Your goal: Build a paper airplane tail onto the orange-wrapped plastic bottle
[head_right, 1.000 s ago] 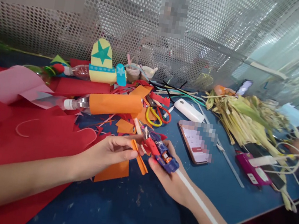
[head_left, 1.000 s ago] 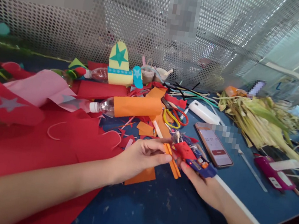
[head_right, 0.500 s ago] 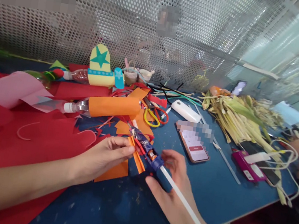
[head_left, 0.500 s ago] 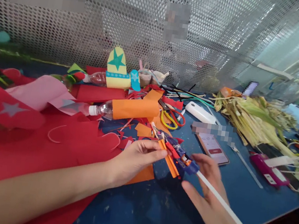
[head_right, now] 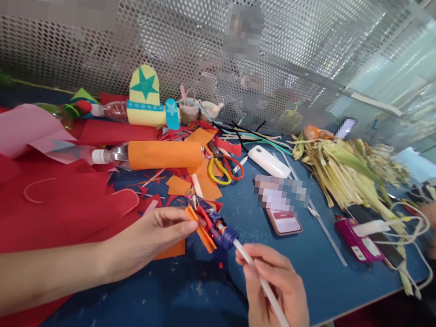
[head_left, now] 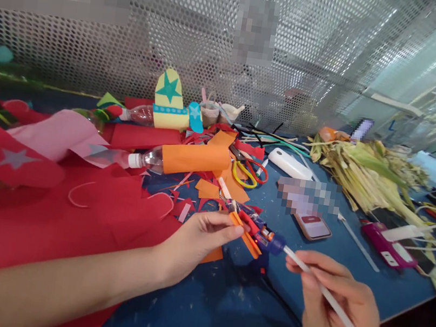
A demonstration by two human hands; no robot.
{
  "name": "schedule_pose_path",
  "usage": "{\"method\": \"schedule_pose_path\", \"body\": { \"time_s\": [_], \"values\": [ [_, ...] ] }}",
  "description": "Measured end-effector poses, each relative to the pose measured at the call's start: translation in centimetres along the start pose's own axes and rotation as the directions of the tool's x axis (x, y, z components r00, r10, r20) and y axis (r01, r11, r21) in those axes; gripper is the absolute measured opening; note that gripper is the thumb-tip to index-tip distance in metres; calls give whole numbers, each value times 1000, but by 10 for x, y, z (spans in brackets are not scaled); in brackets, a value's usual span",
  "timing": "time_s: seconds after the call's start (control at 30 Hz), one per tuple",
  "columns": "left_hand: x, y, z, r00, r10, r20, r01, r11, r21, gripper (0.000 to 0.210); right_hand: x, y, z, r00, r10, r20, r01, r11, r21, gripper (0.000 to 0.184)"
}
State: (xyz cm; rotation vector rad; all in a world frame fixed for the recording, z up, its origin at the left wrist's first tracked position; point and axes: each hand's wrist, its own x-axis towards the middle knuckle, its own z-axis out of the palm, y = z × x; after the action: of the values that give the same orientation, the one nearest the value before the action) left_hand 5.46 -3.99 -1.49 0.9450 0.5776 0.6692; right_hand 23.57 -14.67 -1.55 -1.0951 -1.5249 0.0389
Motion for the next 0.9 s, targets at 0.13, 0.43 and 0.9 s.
{"method": "schedule_pose_path", "body": {
  "time_s": [0.13, 0.43, 0.9],
  "values": [
    [-5, -1, 4, 996, -40, -77, 45, 996, 71, 18, -5, 4, 1, 997, -74, 18, 75, 992, -101, 36],
    [-9, -8, 22, 965, -204, 162, 178, 970, 166, 12, -4, 4, 0, 995, -95, 16, 96, 991, -90, 36],
    [7, -36, 38, 987, -14, 160, -14, 985, 172, 13, -4, 1, -3, 995, -91, -51, 84, 990, -115, 30]
  ]
}}
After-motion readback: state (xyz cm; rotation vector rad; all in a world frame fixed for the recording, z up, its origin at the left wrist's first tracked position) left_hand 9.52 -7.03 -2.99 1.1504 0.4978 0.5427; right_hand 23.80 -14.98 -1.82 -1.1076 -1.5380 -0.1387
